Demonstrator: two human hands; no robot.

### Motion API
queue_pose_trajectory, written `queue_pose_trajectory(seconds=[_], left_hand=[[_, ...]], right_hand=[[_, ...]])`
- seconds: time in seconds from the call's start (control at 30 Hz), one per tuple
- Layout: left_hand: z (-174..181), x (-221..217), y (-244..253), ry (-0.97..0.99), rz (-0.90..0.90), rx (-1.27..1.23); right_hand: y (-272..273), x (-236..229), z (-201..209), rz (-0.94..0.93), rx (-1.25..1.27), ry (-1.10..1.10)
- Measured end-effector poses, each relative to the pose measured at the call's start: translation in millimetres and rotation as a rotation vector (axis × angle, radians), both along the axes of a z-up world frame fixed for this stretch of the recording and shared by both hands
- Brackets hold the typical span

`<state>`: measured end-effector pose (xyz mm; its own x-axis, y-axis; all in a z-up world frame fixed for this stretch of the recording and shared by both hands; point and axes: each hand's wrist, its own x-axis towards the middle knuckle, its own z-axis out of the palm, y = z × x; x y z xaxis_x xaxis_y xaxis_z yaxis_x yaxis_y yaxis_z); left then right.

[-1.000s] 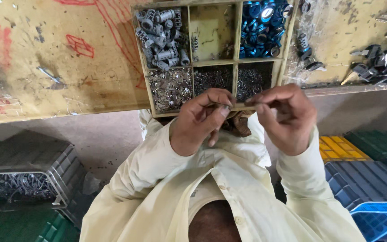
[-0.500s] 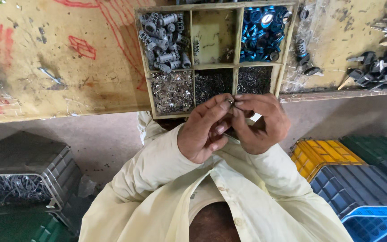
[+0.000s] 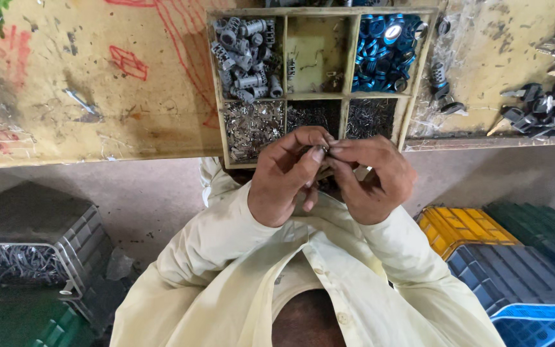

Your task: The person assembles small key components by hand, picking a metal pin, inserting it into a gray plastic key body, and adding a blue cap. The assembled keys are placed on the work surface. The process is repeated multiple times.

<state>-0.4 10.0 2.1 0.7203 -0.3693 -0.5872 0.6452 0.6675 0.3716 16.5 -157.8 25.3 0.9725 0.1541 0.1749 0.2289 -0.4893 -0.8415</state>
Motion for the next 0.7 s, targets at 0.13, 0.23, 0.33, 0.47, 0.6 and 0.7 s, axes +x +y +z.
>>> queue_pose_trajectory(seconds=[0.13, 0.23, 0.33, 0.47, 0.6, 0.7], left_hand=[[3, 0, 0, 0.005, 0.036, -0.07], [4, -2, -1, -0.012, 0.03, -0.041], [3, -5, -3, -0.013, 0.045, -0.077], [2, -8, -4, 0.035, 0.056, -0.133], [-1, -8, -4, 0.061, 0.057, -0.13], [0, -6, -4, 0.037, 0.041, -0.068]], right_hand=[[2, -3, -4, -0.035, 0.07, 0.03], [6, -8, -9, -0.061, 0.11, 0.025], [10, -10, -12, -0.116, 0.135, 0.013], [10, -8, -13, -0.084, 0.113, -0.028], [9, -7, -10, -0.072, 0.083, -0.004], [10, -8, -7, -0.09, 0.033, 0.029]])
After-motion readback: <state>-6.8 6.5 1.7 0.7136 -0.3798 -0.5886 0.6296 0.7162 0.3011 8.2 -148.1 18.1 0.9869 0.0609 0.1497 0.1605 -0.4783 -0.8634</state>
